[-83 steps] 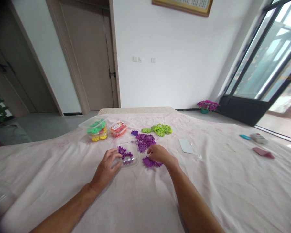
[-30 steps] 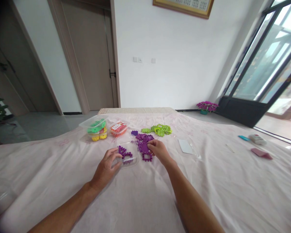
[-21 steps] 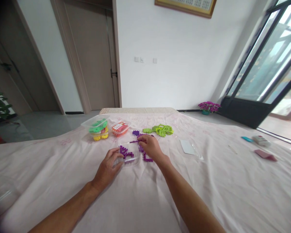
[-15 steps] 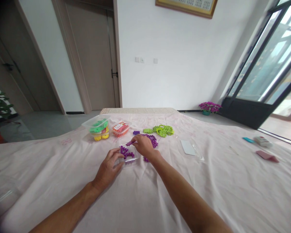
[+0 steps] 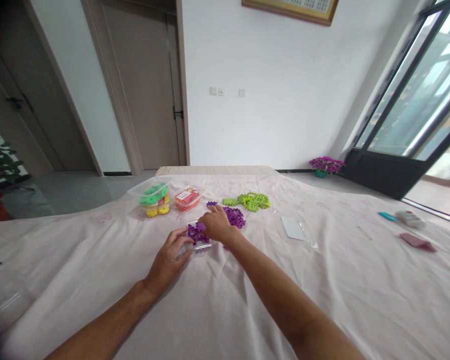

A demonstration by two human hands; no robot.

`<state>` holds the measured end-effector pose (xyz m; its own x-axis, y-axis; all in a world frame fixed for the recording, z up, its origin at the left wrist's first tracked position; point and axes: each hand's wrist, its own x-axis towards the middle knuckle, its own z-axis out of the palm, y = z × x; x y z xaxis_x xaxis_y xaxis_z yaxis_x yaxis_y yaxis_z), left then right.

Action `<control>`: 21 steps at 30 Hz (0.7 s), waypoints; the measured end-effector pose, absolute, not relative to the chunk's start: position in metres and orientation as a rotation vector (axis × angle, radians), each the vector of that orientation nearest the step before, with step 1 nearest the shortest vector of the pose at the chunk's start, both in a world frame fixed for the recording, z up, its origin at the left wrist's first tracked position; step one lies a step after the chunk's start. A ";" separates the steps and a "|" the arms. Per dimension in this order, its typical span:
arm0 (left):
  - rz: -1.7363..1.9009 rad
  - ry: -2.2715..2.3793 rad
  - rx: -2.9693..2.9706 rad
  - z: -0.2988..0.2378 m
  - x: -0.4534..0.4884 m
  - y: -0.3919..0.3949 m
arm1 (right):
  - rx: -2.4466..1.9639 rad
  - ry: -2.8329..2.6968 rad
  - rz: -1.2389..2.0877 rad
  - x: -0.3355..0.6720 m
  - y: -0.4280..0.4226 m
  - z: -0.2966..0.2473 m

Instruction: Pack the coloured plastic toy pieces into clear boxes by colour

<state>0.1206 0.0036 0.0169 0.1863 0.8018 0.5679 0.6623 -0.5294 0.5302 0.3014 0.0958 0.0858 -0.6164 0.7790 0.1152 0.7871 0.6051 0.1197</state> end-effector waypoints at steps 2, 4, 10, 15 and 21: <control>1.250 1.437 2.326 0.017 0.120 0.004 | -1.313 -2.821 -0.323 0.297 0.097 0.087; 1.220 1.445 2.393 0.018 0.120 0.004 | -1.273 -2.853 -0.405 0.295 0.099 0.087; 1.137 1.433 2.528 0.018 0.118 0.006 | -1.222 -2.848 -0.523 0.295 0.099 0.090; 1.168 1.407 2.540 0.018 0.119 0.005 | -1.239 -2.877 -0.556 0.292 0.095 0.092; 1.152 1.403 2.538 0.019 0.119 0.004 | -1.255 -2.886 -0.566 0.290 0.094 0.090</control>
<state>0.1191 0.0045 0.0192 0.3230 0.7392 0.5910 0.7237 -0.5953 0.3492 0.2902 0.0943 0.0899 -0.6905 0.7180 0.0882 0.6981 0.6294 0.3413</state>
